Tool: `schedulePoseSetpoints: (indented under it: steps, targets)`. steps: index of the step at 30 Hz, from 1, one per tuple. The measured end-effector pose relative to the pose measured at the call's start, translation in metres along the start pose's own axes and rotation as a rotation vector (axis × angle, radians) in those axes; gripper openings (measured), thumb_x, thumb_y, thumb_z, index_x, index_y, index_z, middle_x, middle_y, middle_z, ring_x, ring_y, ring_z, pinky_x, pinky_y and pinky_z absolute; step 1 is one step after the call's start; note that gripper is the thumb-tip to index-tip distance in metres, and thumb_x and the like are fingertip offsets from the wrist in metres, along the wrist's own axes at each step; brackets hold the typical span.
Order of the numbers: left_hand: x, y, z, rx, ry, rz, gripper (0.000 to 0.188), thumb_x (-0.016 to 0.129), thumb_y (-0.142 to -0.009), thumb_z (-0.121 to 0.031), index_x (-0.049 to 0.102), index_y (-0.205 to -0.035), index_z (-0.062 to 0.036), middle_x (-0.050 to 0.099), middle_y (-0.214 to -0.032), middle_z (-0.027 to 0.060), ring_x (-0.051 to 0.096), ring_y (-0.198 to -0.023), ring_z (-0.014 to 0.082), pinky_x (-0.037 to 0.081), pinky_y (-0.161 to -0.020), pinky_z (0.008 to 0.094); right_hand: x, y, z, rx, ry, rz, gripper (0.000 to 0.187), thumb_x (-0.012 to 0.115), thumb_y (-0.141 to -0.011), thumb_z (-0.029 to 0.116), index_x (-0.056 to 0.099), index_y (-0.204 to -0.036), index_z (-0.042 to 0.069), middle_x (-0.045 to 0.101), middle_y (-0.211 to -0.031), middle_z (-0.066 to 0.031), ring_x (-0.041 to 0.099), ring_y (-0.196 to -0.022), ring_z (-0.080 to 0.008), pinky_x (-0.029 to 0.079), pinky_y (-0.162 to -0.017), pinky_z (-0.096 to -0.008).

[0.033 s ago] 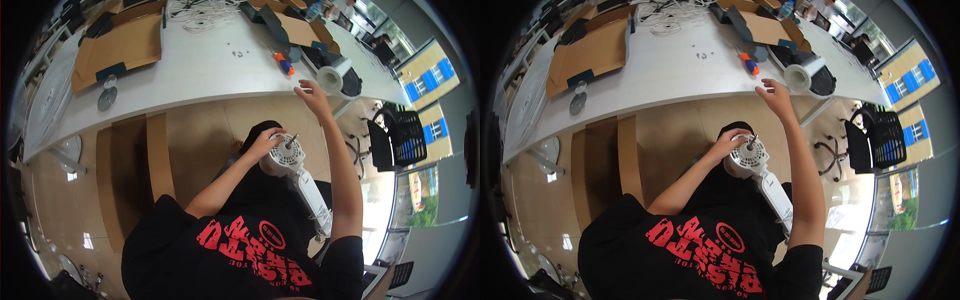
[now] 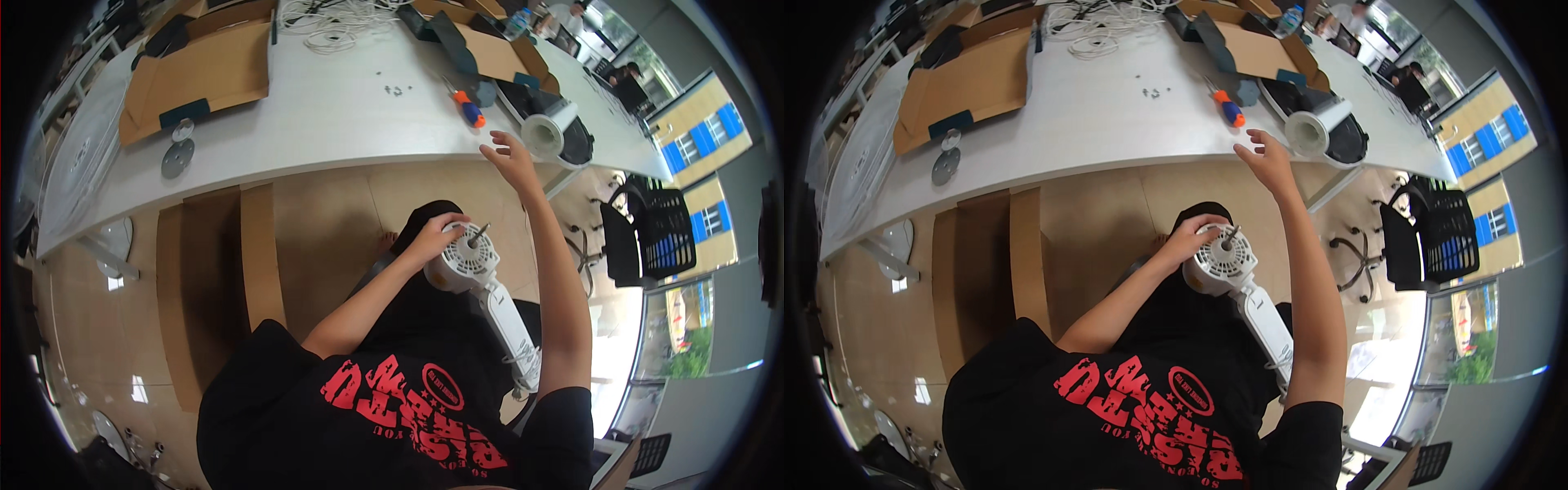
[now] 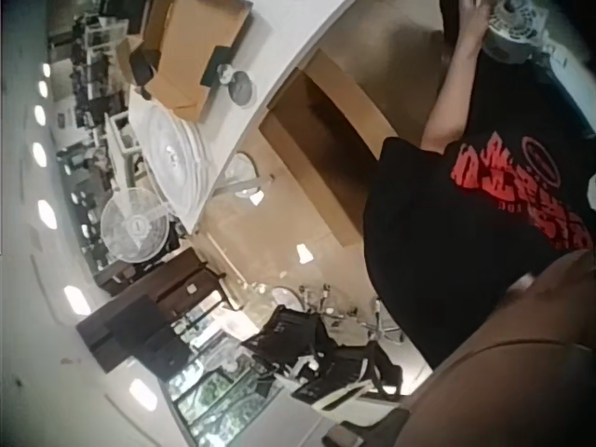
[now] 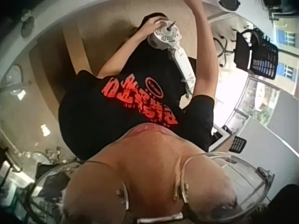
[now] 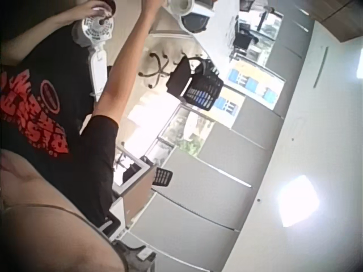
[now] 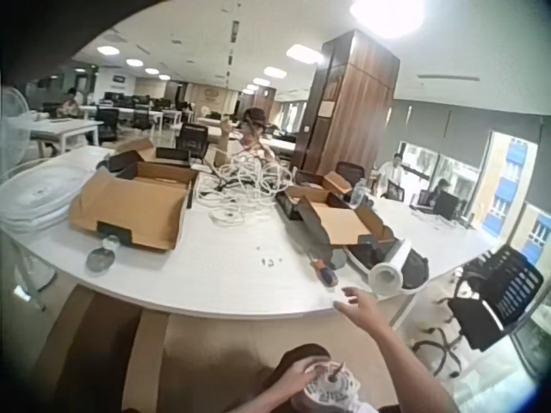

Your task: Assembling the motor housing of an electric fan using a screwdriver.

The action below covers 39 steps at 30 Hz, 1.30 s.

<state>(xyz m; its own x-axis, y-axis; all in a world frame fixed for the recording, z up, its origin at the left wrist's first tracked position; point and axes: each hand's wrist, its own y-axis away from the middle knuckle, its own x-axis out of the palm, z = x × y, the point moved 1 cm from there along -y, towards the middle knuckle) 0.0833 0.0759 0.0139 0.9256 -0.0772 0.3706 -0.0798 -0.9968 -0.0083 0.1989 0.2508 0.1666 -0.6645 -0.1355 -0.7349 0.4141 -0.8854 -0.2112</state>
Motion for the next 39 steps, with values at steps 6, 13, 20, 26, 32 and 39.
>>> schedulePoseSetpoints:
  steps: [6, 13, 20, 26, 32, 39]
  targets:
    - [-0.004, 0.001, 0.004, 0.017, 0.003, -0.002, 0.030, 0.065, -0.105, -0.016, 0.069, -0.130, -0.0012, 0.073, -0.119, 0.0042, 0.067, -0.110, 0.0112, 0.053, -0.098, 0.0298, 0.030, -0.048, -0.012, -0.058, 0.288, -0.015, 0.089, 0.084, -0.085, 0.041, 0.046, -0.158, 0.007, 0.061, -0.143, -0.0261, 0.062, -0.129, -0.0438, 0.051, -0.107, -0.0485]
    - [-0.003, -0.004, 0.015, 0.018, 0.044, 0.007, 0.028, 0.064, -0.106, -0.014, 0.069, -0.130, -0.0014, 0.073, -0.117, 0.0041, 0.068, -0.107, 0.0106, 0.055, -0.095, 0.0292, 0.058, -0.081, -0.016, -0.028, 0.478, 0.098, 0.092, 0.080, -0.086, 0.049, 0.040, -0.165, 0.024, 0.059, -0.148, -0.0249, 0.060, -0.132, -0.0433, 0.050, -0.109, -0.0503]
    - [-0.005, -0.003, 0.012, 0.029, 0.000, -0.009, 0.029, 0.064, -0.107, -0.017, 0.069, -0.131, -0.0026, 0.073, -0.118, 0.0042, 0.068, -0.108, 0.0113, 0.054, -0.097, 0.0295, 0.057, -0.083, -0.001, -0.018, 0.485, 0.008, 0.048, 0.078, -0.092, 0.033, 0.073, -0.138, 0.021, 0.069, -0.129, -0.0252, 0.071, -0.112, -0.0371, 0.055, -0.097, -0.0451]
    - [-0.005, -0.003, 0.008, 0.033, -0.042, -0.015, 0.030, 0.065, -0.106, -0.018, 0.069, -0.131, -0.0022, 0.073, -0.123, 0.0052, 0.067, -0.115, 0.0132, 0.052, -0.103, 0.0307, 0.062, -0.036, 0.015, -0.085, 0.183, -0.210, 0.026, 0.070, -0.096, 0.018, 0.083, -0.119, 0.020, 0.074, -0.096, -0.0180, 0.072, -0.085, -0.0308, 0.056, -0.080, -0.0423]
    - [-0.003, -0.001, 0.007, -0.001, -0.003, 0.002, 0.029, 0.063, -0.108, -0.017, 0.069, -0.133, -0.0031, 0.073, -0.128, 0.0067, 0.066, -0.119, 0.0140, 0.051, -0.107, 0.0324, 0.071, 0.000, 0.013, -0.112, -0.370, -0.226, 0.026, 0.070, -0.098, 0.011, 0.082, -0.121, 0.008, 0.073, -0.090, -0.0087, 0.058, -0.075, -0.0091, 0.049, -0.069, -0.0269]
    - [-0.003, 0.001, 0.004, -0.022, 0.040, 0.026, 0.031, 0.064, -0.108, -0.021, 0.069, -0.134, -0.0044, 0.073, -0.129, 0.0060, 0.066, -0.120, 0.0148, 0.049, -0.108, 0.0326, 0.071, -0.003, 0.029, -0.120, -0.333, -0.219, 0.030, 0.068, -0.101, 0.012, 0.080, -0.127, 0.008, 0.074, -0.086, -0.0031, 0.060, -0.075, -0.0071, 0.048, -0.069, -0.0252]
